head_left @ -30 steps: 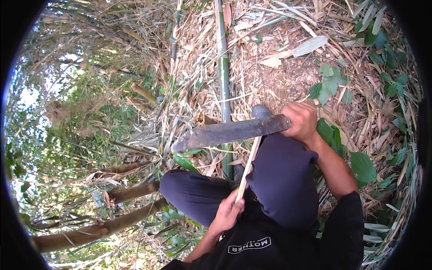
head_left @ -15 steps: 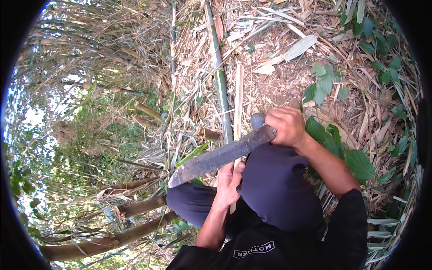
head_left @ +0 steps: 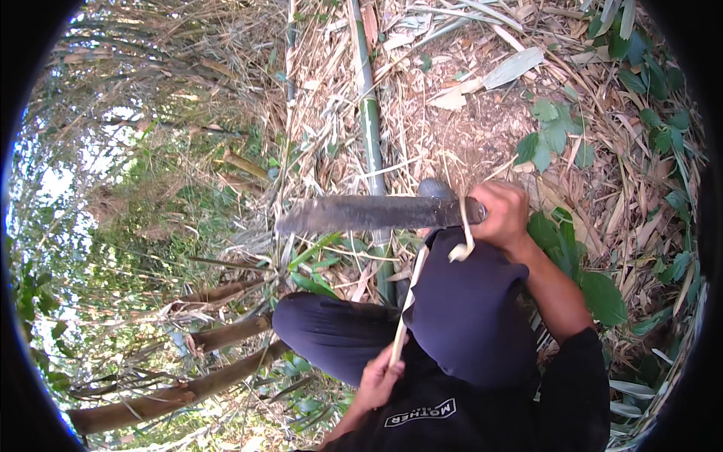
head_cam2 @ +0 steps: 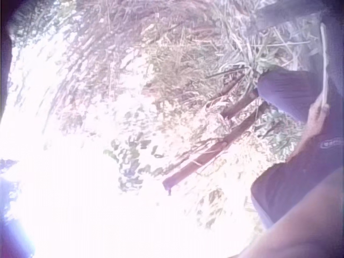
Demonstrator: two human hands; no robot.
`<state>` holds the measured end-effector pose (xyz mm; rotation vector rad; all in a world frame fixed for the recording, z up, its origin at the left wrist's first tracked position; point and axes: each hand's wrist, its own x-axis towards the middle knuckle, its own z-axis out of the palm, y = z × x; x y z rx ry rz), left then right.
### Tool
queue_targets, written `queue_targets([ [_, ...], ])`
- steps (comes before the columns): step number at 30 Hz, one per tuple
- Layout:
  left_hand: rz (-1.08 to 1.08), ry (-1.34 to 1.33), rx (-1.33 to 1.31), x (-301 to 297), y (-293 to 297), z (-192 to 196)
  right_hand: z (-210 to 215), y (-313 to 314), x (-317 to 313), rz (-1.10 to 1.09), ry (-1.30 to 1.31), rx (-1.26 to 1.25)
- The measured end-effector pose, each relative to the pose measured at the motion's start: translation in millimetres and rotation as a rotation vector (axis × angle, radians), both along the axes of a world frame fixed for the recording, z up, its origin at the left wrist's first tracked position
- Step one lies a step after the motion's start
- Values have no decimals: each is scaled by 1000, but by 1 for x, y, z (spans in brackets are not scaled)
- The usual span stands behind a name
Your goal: The person uses a machete to shave and split a bamboo stalk, first removing a strip from a standing stalk and then sitting on the ground to further thin and shape the piece by repeatedly shaving its surface.
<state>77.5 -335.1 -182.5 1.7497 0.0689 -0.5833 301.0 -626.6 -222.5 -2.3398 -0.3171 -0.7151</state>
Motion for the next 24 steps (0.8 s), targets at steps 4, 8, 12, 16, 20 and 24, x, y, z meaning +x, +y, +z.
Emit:
queue_targets([
  [4,117,-40,-148,70,-20,32,14,5,11,76,-127,-28],
  [8,111,-354,-119,141,-50,28,14,12,17,150,-168,-116],
  [12,93,-327,-140,168,-56,25,27,10,17,232,-213,-67],
  [16,79,-378,-61,158,-62,34,19,8,18,205,-177,-77],
  [20,76,-278,28,136,-47,38,28,10,15,192,-220,-61],
  [24,23,-324,106,75,-28,14,14,6,5,89,-70,-7],
])
